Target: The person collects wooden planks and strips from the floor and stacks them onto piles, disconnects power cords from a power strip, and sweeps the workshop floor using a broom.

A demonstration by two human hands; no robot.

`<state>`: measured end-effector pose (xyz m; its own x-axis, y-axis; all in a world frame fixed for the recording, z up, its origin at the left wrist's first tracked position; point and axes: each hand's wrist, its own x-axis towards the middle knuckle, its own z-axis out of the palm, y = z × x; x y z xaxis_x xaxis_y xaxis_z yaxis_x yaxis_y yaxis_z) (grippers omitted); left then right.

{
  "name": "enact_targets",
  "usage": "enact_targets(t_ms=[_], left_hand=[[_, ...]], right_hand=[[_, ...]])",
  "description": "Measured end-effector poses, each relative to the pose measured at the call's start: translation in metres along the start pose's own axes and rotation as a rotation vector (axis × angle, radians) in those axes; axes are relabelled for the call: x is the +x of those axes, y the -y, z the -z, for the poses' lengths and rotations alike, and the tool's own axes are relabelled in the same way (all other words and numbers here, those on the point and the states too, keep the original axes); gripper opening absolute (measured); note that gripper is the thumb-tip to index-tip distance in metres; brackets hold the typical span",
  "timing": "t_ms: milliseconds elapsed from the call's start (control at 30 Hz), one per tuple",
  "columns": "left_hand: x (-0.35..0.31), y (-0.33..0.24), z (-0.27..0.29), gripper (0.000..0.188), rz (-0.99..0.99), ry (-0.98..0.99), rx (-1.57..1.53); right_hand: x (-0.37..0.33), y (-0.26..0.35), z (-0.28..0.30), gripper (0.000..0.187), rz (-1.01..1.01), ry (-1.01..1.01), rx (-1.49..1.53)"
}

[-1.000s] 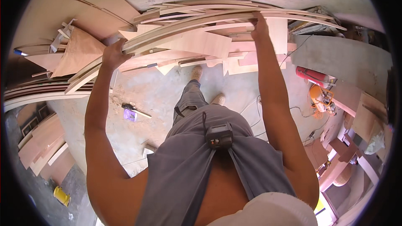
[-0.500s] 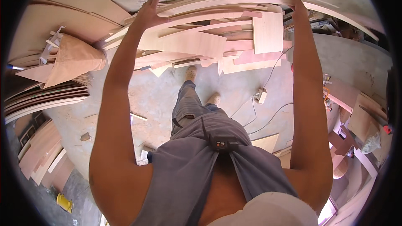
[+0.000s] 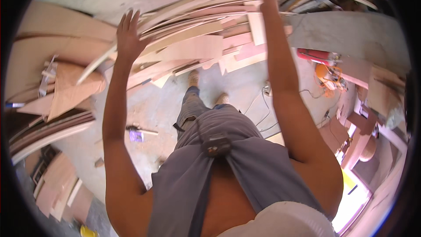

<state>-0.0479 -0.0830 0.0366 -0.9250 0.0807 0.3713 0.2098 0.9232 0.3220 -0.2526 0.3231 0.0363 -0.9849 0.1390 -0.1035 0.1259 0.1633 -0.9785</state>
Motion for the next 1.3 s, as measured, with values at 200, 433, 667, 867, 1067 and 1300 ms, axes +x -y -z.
enact_targets(t_ms=[200,433,667,867,1067,1300], left_hand=[[-0.084,0.010,0.042,0.051,0.301,0.345,0.177],[-0.147,0.003,0.138,0.040,0.272,0.163,0.087],[-0.144,0.028,0.173,0.040,0.089,0.232,0.222],[-0.113,0.025,0.108,0.042,0.144,0.489,0.160],[-0.085,0.029,-0.019,0.057,0.130,0.801,0.140],[-0.034,0.001,-0.134,0.064,0.008,1.018,0.054]], right_hand=[[-0.118,0.017,-0.050,0.041,-0.192,0.055,0.112],[-0.140,0.035,0.058,0.075,0.516,-0.077,-0.921],[-0.059,-0.006,0.160,0.051,0.430,0.459,-1.368],[-0.111,-0.059,0.210,0.056,0.088,0.504,-1.445],[-0.159,-0.142,0.281,0.060,-0.204,0.424,-1.504],[-0.208,-0.173,0.335,0.055,-0.494,0.312,-1.482]])
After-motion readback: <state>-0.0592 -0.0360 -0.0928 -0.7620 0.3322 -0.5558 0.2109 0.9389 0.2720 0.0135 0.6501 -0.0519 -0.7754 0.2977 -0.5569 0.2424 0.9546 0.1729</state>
